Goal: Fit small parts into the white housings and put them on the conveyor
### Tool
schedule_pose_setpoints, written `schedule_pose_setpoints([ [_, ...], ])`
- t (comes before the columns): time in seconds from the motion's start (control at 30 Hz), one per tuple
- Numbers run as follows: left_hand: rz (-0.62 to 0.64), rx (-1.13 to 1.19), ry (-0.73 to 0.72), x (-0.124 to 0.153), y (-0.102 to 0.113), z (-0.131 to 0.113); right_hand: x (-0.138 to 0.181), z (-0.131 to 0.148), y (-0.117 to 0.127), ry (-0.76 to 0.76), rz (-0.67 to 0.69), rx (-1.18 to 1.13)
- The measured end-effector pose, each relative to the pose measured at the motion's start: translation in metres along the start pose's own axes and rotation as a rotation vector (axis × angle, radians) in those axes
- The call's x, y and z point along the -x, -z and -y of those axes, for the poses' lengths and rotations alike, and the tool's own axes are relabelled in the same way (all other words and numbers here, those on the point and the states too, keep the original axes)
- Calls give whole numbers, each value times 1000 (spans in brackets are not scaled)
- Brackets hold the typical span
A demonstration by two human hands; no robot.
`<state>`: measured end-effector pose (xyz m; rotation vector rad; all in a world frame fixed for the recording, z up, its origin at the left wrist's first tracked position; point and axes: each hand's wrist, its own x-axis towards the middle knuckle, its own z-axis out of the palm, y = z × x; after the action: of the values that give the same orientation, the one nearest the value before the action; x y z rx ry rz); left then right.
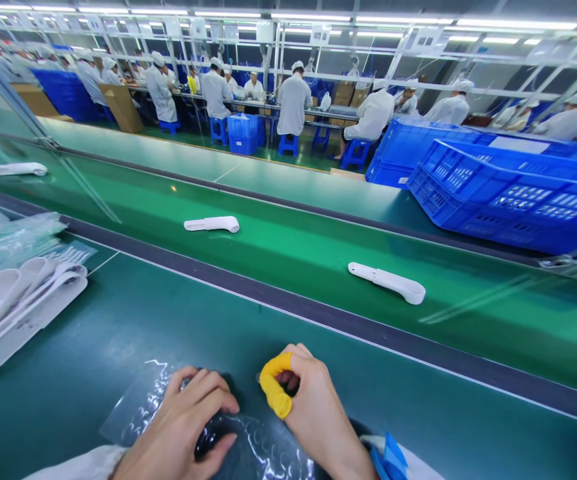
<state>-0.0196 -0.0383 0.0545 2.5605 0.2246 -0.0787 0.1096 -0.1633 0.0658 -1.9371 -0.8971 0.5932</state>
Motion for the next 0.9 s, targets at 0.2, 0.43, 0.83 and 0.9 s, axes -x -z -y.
schedule_pose_setpoints([
  [0.2, 63, -17, -81, 8, 20, 4, -8, -11, 0, -45, -34, -238],
  [0.43, -145, -187, -38, -33, 80, 56, -12, -23, -1, -31, -31, -340],
  [0.83, -420, -337, 253, -177, 108, 132, -14, -29, -1, -44, 17, -397],
  [0.9, -385, -319, 261, -182, 105, 133, -15, -30, -2, -60, 11, -404],
])
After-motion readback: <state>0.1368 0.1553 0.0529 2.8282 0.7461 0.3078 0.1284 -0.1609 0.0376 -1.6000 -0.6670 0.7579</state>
